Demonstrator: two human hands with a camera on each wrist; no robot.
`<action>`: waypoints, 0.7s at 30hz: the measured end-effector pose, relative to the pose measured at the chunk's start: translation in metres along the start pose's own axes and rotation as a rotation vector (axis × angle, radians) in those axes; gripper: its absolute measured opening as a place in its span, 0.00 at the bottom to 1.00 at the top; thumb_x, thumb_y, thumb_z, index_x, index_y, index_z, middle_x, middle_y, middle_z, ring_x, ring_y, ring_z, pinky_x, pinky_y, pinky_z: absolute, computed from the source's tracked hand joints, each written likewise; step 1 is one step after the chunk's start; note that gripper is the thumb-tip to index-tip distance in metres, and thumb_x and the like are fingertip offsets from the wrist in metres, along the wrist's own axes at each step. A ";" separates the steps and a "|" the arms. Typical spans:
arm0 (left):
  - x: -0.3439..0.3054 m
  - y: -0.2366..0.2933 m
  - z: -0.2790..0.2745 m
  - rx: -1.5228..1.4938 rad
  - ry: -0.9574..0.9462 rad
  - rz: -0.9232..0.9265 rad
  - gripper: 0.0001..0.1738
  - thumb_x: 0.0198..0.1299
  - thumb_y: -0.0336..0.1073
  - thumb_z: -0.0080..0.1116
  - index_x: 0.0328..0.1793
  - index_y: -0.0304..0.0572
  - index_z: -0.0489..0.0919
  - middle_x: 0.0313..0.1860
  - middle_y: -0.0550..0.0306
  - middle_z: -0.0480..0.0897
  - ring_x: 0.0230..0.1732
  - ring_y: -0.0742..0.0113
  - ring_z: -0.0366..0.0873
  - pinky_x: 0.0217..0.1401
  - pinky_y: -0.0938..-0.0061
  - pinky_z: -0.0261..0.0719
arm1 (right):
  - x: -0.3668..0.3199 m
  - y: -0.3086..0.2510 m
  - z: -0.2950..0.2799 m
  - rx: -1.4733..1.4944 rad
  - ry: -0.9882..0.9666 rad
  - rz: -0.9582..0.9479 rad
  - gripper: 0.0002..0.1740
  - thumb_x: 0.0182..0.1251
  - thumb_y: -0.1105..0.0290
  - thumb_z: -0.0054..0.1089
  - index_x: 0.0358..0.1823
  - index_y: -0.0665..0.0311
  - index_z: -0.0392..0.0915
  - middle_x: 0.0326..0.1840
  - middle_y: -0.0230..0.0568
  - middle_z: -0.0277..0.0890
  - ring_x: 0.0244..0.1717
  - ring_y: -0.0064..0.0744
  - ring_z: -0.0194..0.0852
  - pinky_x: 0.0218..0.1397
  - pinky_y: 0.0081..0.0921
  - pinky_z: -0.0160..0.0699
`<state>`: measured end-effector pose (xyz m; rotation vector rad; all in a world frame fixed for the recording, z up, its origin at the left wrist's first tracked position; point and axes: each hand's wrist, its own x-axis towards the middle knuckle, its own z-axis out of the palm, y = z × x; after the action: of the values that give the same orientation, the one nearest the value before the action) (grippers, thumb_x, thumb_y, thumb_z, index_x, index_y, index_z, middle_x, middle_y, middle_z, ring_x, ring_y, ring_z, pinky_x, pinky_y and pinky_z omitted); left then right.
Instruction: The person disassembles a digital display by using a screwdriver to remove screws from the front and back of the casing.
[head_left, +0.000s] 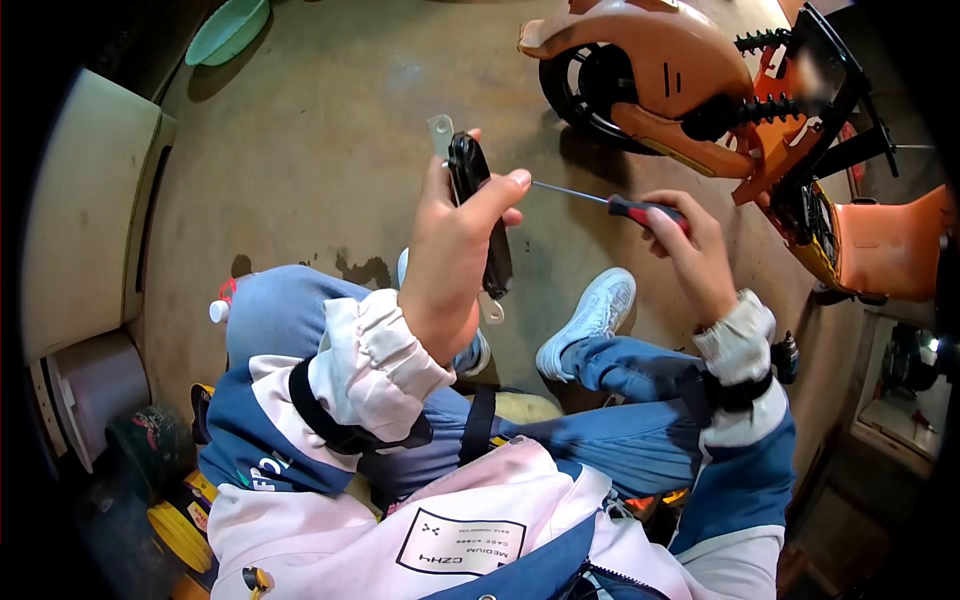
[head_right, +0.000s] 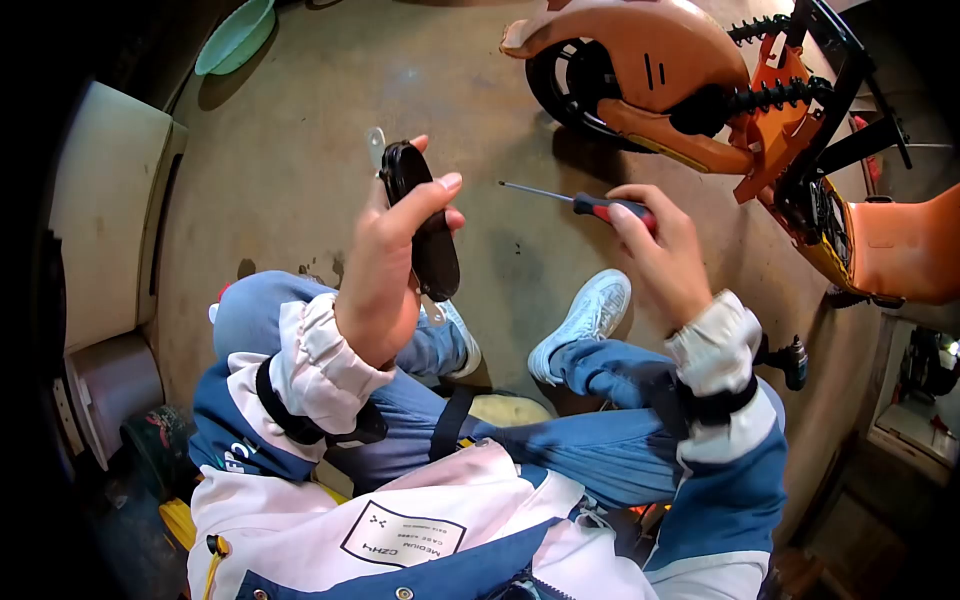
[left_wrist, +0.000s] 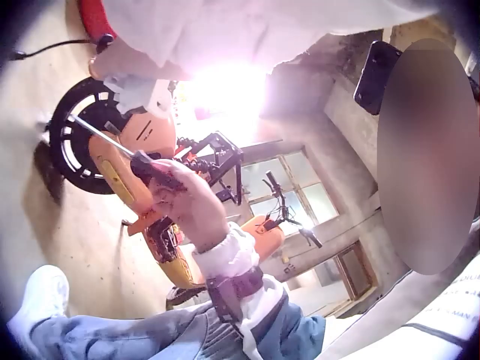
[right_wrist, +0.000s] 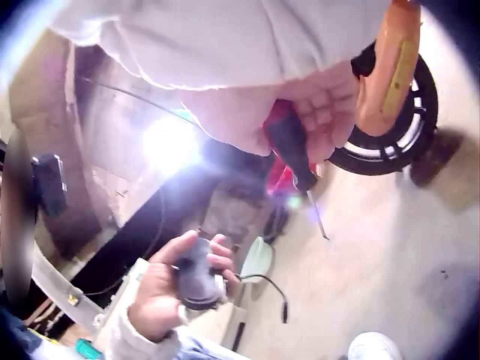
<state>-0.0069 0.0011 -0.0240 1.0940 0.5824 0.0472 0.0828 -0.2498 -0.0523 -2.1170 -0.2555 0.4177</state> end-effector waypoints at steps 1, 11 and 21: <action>0.000 0.000 0.000 -0.003 -0.001 0.011 0.36 0.61 0.41 0.66 0.74 0.40 0.66 0.42 0.62 0.75 0.40 0.73 0.76 0.45 0.77 0.73 | -0.010 -0.016 -0.008 0.082 0.009 -0.029 0.15 0.74 0.65 0.55 0.54 0.66 0.79 0.33 0.33 0.78 0.33 0.18 0.74 0.38 0.20 0.75; -0.002 0.008 0.003 -0.267 -0.073 -0.110 0.25 0.66 0.35 0.61 0.67 0.43 0.68 0.42 0.58 0.78 0.41 0.67 0.79 0.47 0.71 0.76 | -0.071 -0.063 -0.047 0.350 0.202 -0.081 0.22 0.71 0.60 0.49 0.53 0.73 0.75 0.34 0.39 0.78 0.34 0.26 0.75 0.41 0.23 0.73; -0.005 0.018 0.011 -0.374 -0.216 -0.166 0.30 0.69 0.39 0.61 0.74 0.47 0.65 0.49 0.53 0.81 0.46 0.66 0.81 0.52 0.67 0.80 | -0.075 -0.053 -0.052 0.402 0.214 -0.066 0.27 0.68 0.51 0.53 0.51 0.73 0.75 0.36 0.42 0.76 0.33 0.27 0.75 0.39 0.24 0.72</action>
<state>-0.0020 -0.0008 -0.0030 0.6747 0.4452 -0.1019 0.0335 -0.2863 0.0336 -1.7350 -0.1053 0.1816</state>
